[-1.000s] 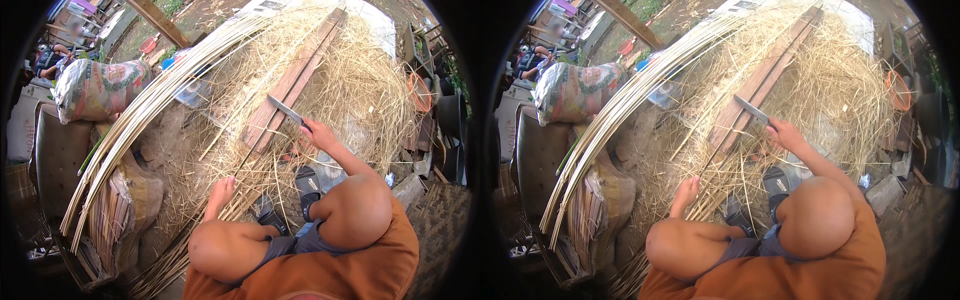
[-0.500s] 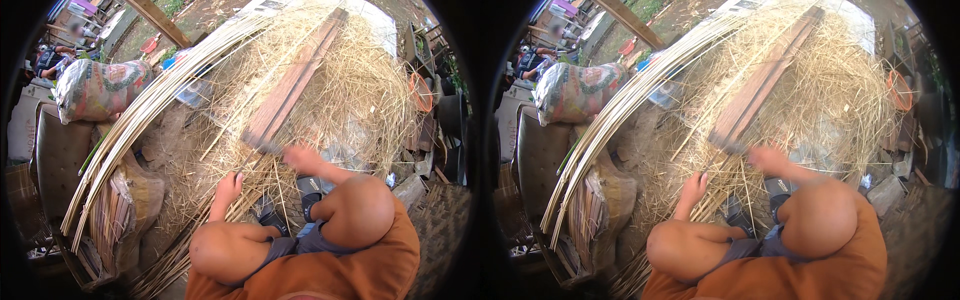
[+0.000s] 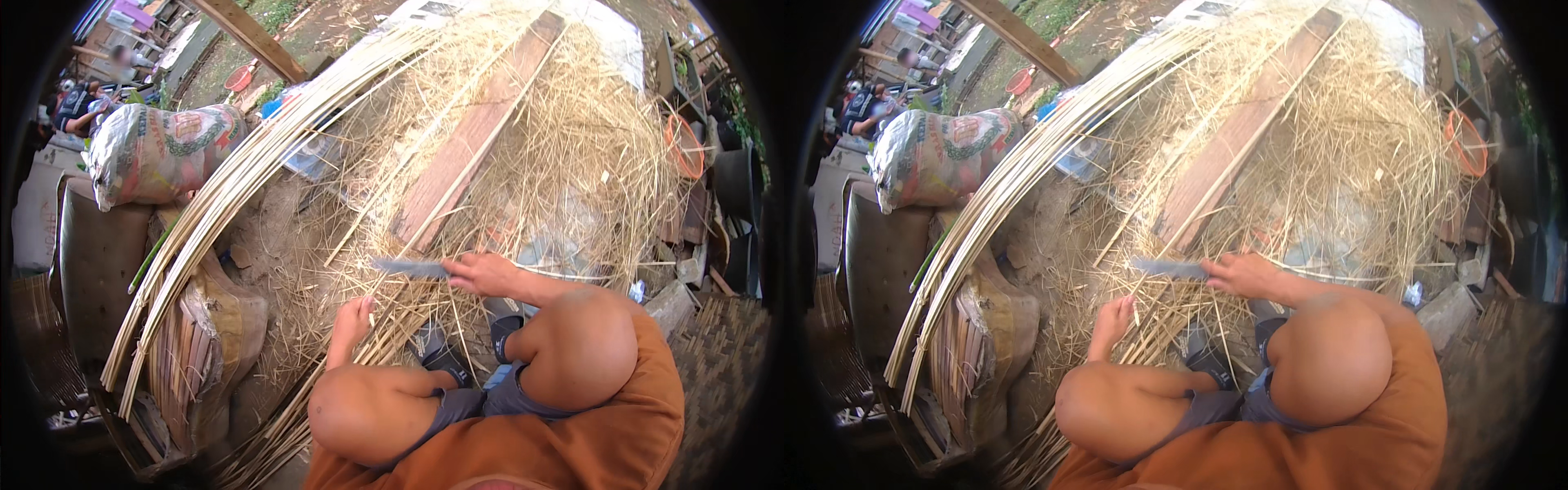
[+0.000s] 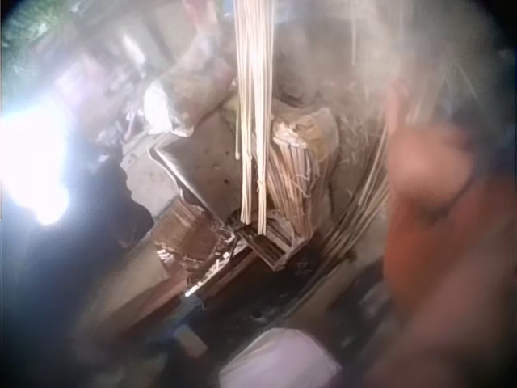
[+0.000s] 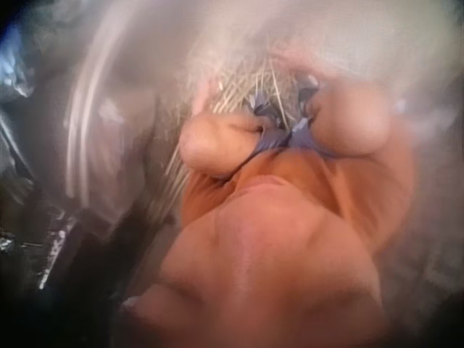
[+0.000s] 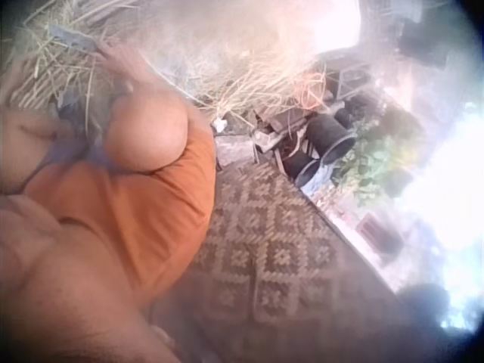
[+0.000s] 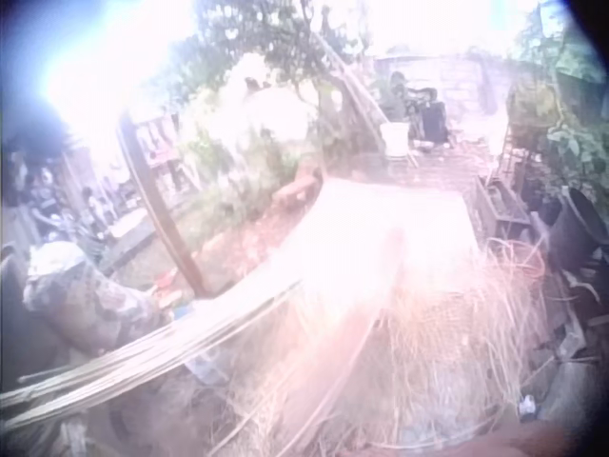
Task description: The person splits long bamboo poles into thin strips using a knife and a wooden board. The person repeatedly positions each pole, splits it lengthwise, and then gathers the resulting strips into a bundle.
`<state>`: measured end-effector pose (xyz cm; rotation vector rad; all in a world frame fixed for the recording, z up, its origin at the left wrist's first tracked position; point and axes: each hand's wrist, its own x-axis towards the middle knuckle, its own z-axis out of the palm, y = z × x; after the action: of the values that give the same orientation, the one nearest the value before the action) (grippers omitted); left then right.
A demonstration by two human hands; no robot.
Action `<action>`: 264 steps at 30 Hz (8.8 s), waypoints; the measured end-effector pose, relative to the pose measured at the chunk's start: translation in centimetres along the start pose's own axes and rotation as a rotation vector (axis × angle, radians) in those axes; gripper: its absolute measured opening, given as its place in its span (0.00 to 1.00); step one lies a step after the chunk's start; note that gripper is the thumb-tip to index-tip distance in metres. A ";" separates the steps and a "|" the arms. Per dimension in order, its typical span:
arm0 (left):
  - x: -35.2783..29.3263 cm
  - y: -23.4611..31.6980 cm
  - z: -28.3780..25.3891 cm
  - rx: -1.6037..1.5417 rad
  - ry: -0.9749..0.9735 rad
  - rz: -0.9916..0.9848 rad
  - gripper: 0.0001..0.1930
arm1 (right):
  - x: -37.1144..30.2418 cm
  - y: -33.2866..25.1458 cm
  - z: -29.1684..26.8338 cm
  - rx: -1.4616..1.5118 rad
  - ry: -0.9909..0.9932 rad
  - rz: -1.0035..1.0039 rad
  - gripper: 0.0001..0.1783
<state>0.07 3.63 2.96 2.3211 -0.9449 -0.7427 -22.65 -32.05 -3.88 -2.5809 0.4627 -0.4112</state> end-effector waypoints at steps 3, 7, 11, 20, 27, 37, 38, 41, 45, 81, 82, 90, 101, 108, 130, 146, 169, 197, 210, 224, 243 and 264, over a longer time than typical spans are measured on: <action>-5.2 -5.7 -2.2 0.132 -0.085 -0.131 0.23 | -0.6 1.6 0.1 -0.014 0.026 -0.085 0.24; -3.1 -7.3 -1.3 0.125 -0.102 -0.181 0.26 | 1.4 2.0 -2.8 0.160 -0.075 0.463 0.26; 2.3 -0.7 0.1 -0.029 -0.092 -0.046 0.25 | -0.1 -1.6 0.7 0.045 -0.158 -0.096 0.27; 2.8 -2.0 1.4 -0.192 -0.170 -0.078 0.23 | 1.6 -0.6 -1.7 0.043 -0.207 0.082 0.24; -1.4 -7.2 -0.3 -0.003 -0.112 -0.135 0.22 | 2.5 6.3 -5.3 0.101 -0.077 0.580 0.22; -5.9 -9.1 -3.3 0.039 -0.141 -0.192 0.22 | 2.9 15.9 -10.8 -0.090 0.223 0.834 0.22; -6.4 -9.2 -3.4 0.023 -0.139 -0.211 0.22 | 2.9 15.8 -12.3 -0.113 0.241 0.848 0.23; -3.9 -6.7 -0.6 -0.005 -0.079 -0.053 0.21 | 2.5 9.3 -9.2 0.089 0.102 0.626 0.24; 2.0 0.9 3.9 0.129 0.008 0.100 0.18 | -0.9 -5.9 -1.4 0.119 -0.321 0.084 0.25; 0.2 -1.3 3.2 0.057 0.000 0.029 0.24 | 0.8 2.6 -3.1 0.311 -0.001 0.345 0.28; 1.3 1.0 3.6 0.096 -0.050 -0.016 0.23 | 0.1 -2.0 -0.7 0.117 -0.296 0.279 0.29; -1.1 -0.9 2.0 0.473 -0.157 -0.031 0.22 | 3.1 12.7 -8.0 -0.106 0.041 0.695 0.28; -1.4 -3.0 1.8 0.078 -0.125 0.039 0.24 | -0.3 -7.6 -1.1 -0.073 -0.596 -0.160 0.27; -2.1 -6.6 0.0 0.049 -0.229 -0.230 0.27 | 1.8 2.3 -2.6 0.072 -0.108 0.397 0.26; 1.5 -5.5 4.0 -0.267 -0.113 -0.073 0.20 | 1.6 -2.1 -2.7 0.200 -0.205 0.389 0.22; 3.7 1.0 5.8 0.124 0.016 0.096 0.17 | -0.7 -5.0 -1.7 0.051 -0.302 0.167 0.27; -1.2 -2.0 2.9 0.054 -0.053 0.072 0.21 | 3.0 5.0 -9.3 0.194 -0.069 0.729 0.27; 1.0 -2.3 4.9 0.060 0.044 -0.008 0.22 | 1.4 0.0 -2.0 0.056 -0.186 0.434 0.29; 2.0 1.4 4.3 0.470 0.019 0.092 0.21 | -0.3 -0.5 -0.7 -0.095 -0.206 0.052 0.26; 1.3 -0.2 5.2 0.066 -0.086 -0.009 0.23 | 0.3 -3.9 0.6 -0.028 -0.438 -0.023 0.29; -8.9 -9.0 -7.1 -0.010 -0.326 -0.307 0.19 | 0.6 5.8 -5.0 0.085 0.141 0.551 0.27; -2.5 -2.3 7.7 0.176 -0.076 0.217 0.11 | -2.1 1.1 -9.3 0.406 0.160 0.751 0.28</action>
<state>-5.45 4.93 -3.30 2.3013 -1.3204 -0.6853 -28.24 -35.91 2.92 -1.8216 1.2039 -0.3838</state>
